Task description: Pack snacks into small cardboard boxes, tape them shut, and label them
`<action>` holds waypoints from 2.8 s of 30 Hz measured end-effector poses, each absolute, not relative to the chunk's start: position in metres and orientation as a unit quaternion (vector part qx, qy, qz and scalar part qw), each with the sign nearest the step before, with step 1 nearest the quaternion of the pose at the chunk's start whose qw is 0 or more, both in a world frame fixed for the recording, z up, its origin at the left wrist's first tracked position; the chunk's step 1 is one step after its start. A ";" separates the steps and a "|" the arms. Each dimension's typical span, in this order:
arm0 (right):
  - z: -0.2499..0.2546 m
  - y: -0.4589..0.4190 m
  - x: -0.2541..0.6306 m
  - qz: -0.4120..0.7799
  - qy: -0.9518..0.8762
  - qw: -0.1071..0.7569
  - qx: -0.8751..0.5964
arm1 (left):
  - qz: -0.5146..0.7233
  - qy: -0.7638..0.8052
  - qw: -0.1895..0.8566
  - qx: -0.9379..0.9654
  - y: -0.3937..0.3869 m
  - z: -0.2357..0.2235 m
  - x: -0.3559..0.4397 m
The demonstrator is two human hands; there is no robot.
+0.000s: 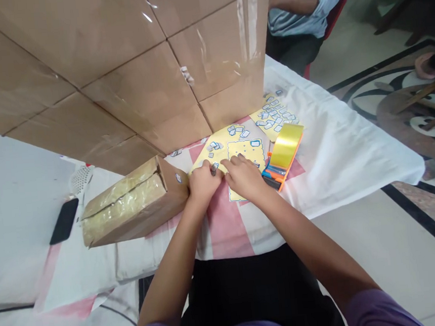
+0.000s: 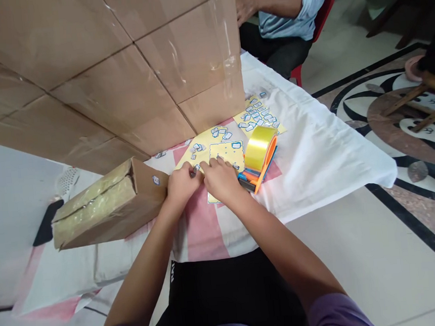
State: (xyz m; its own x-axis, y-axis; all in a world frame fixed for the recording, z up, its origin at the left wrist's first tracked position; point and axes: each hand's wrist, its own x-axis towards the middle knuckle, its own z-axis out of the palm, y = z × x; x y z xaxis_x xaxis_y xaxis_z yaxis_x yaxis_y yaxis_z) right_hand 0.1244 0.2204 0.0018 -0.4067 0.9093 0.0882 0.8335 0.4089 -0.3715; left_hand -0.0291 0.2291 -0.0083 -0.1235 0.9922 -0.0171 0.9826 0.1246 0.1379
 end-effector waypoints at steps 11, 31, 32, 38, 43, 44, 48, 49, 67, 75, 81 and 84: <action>-0.012 0.219 0.120 0.122 -0.838 0.144 -0.512 | -0.001 0.740 0.065 0.670 0.229 -0.001 -0.028; -0.008 0.221 0.123 0.130 -0.831 0.145 -0.521 | 0.134 0.714 0.039 0.686 0.307 -0.006 -0.022; -0.007 0.221 0.123 0.132 -0.830 0.145 -0.521 | 0.144 0.717 0.040 0.681 0.308 -0.007 -0.023; -0.007 0.222 0.124 0.142 -0.820 0.160 -0.530 | 0.268 0.720 0.052 0.638 0.299 -0.008 -0.024; -0.007 0.224 0.125 0.168 -0.796 0.219 -0.538 | 0.393 0.666 0.150 0.616 0.289 -0.010 -0.017; -0.007 0.224 0.125 0.180 -0.787 0.242 -0.538 | 0.413 0.655 0.172 0.609 0.286 -0.010 -0.016; -0.010 0.230 0.125 0.260 -0.734 0.355 -0.518 | 0.471 0.618 0.241 0.582 0.267 -0.011 -0.015; -0.012 0.231 0.125 0.281 -0.717 0.384 -0.508 | 0.481 0.610 0.254 0.576 0.261 -0.011 -0.015; -0.002 0.230 0.126 0.581 -0.571 0.438 -0.381 | 0.427 0.602 0.193 0.647 0.180 0.026 -0.019; -0.004 0.232 0.125 0.629 -0.557 0.407 -0.358 | 0.299 0.596 0.072 0.742 0.160 0.016 -0.019; -0.005 0.225 0.120 0.536 -0.652 0.423 -0.329 | 0.366 0.624 -0.113 0.681 0.129 0.060 -0.077; -0.001 0.223 0.111 0.536 -0.686 0.388 -0.301 | 0.412 0.711 -0.199 0.534 0.123 0.084 -0.146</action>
State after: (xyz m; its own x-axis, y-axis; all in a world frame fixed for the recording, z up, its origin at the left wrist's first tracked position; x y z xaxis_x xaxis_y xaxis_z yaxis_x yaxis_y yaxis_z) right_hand 0.1111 0.2226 -0.0008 -0.5172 0.8298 0.2095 -0.0030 0.2431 -0.9700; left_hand -0.1457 0.1230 0.0842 -0.3495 0.5954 0.7234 0.9237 0.0893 0.3727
